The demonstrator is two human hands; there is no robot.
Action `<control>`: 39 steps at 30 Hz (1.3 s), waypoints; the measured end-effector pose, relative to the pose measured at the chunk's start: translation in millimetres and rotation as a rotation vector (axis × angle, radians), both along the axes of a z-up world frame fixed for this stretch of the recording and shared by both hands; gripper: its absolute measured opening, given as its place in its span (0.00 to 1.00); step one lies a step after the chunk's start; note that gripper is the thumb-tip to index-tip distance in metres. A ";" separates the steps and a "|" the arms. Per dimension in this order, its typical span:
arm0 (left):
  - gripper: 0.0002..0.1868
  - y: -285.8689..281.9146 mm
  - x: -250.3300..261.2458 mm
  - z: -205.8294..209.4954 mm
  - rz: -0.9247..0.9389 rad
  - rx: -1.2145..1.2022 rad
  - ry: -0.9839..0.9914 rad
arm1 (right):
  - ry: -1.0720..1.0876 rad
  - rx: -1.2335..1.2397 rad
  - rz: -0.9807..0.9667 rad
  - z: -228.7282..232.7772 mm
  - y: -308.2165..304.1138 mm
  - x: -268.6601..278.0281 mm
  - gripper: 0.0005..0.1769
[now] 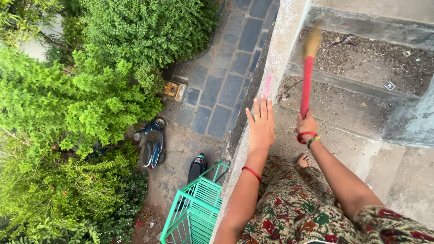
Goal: The person sweeps debris off of concrete outdoor stairs using a handheld broom.
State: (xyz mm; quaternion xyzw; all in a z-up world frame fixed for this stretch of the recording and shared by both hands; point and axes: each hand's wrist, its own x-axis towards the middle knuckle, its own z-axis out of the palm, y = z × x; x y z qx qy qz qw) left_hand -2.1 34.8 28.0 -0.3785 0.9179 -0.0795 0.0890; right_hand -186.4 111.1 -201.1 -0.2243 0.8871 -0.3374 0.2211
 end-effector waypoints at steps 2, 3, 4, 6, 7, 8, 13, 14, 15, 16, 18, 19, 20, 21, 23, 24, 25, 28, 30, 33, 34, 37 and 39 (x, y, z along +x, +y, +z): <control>0.52 -1.2 -0.3 -1.7 0.006 -0.002 0.014 | 0.203 -0.008 0.139 2.5 -2.2 -20.1 0.20; 0.52 -0.4 0.3 -3.4 0.012 -0.003 0.028 | 0.148 0.046 0.161 4.2 -10.1 -36.2 0.19; 0.52 0.8 0.7 -5.2 0.017 0.001 0.026 | 0.093 0.100 0.183 4.5 -14.2 -43.4 0.18; 0.52 0.3 -0.3 -8.3 0.015 0.004 0.033 | -0.054 0.051 0.032 3.5 -15.5 -42.4 0.19; 0.52 0.0 -0.5 -9.9 0.021 0.004 0.033 | -0.201 0.000 -0.127 2.3 -16.9 -39.6 0.21; 0.52 0.1 -0.4 -11.1 0.019 -0.011 0.039 | -0.201 0.001 -0.121 0.4 -15.0 -31.9 0.21; 0.54 -0.5 -1.8 -10.5 0.025 0.009 0.029 | -0.291 -0.018 -0.007 3.0 -10.1 -38.2 0.18; 0.54 -0.8 -1.3 -9.1 0.024 0.017 0.033 | -0.291 -0.017 -0.005 4.5 -18.0 -45.0 0.18; 0.54 0.1 -1.4 -7.4 0.022 0.029 0.038 | -0.355 -0.037 -0.053 7.3 -24.4 -53.8 0.17; 0.54 2.1 -1.0 -5.3 0.023 0.031 0.040 | -0.418 -0.057 -0.100 10.2 -26.4 -58.4 0.17; 0.55 0.6 -0.8 -0.4 0.019 -0.005 0.036 | -0.403 -0.151 -0.131 11.7 -20.4 -40.1 0.15; 0.55 -0.5 -0.8 1.7 0.019 -0.006 0.036 | -0.391 -0.239 -0.159 12.1 -19.0 -28.4 0.14; 0.56 -0.4 -0.9 3.0 0.025 0.068 0.006 | -0.390 -0.240 -0.159 12.5 -22.3 -21.6 0.14; 0.56 1.1 -0.9 2.7 0.030 0.144 -0.026 | -0.406 -0.225 -0.161 11.7 -23.4 -15.0 0.14; 0.54 0.3 -0.2 -2.1 0.027 0.068 0.023 | -0.420 -0.206 -0.165 10.2 -26.0 -22.7 0.14; 0.51 1.0 0.2 -5.5 0.026 -0.010 0.072 | -0.449 -0.175 -0.133 10.9 -33.8 -40.0 0.13; 0.51 1.3 0.0 -8.6 0.024 -0.009 0.073 | -0.477 -0.147 -0.101 11.2 -39.6 -50.5 0.13; 0.49 1.3 1.3 -12.0 0.019 -0.077 0.041 | -0.511 -0.259 -0.292 15.5 -46.7 -53.8 0.12; 0.49 1.7 1.4 -11.0 0.020 -0.004 0.024 | -0.504 -0.268 -0.306 17.7 -38.0 -27.8 0.12; 0.49 1.0 0.7 -9.2 0.019 -0.033 0.028 | -0.483 -0.226 -0.231 20.0 -33.1 -24.9 0.11; 0.49 -0.6 0.3 -8.9 0.021 -0.034 0.029 | -0.465 -0.182 -0.142 18.6 -33.7 -33.1 0.11; 0.50 0.8 1.1 -7.7 0.021 -0.014 0.033 | -0.607 -0.268 -0.152 15.1 -44.2 -66.4 0.13; 0.50 0.4 0.6 -6.1 0.019 -0.034 -0.004 | -0.582 -0.302 -0.223 12.7 -43.8 -62.7 0.13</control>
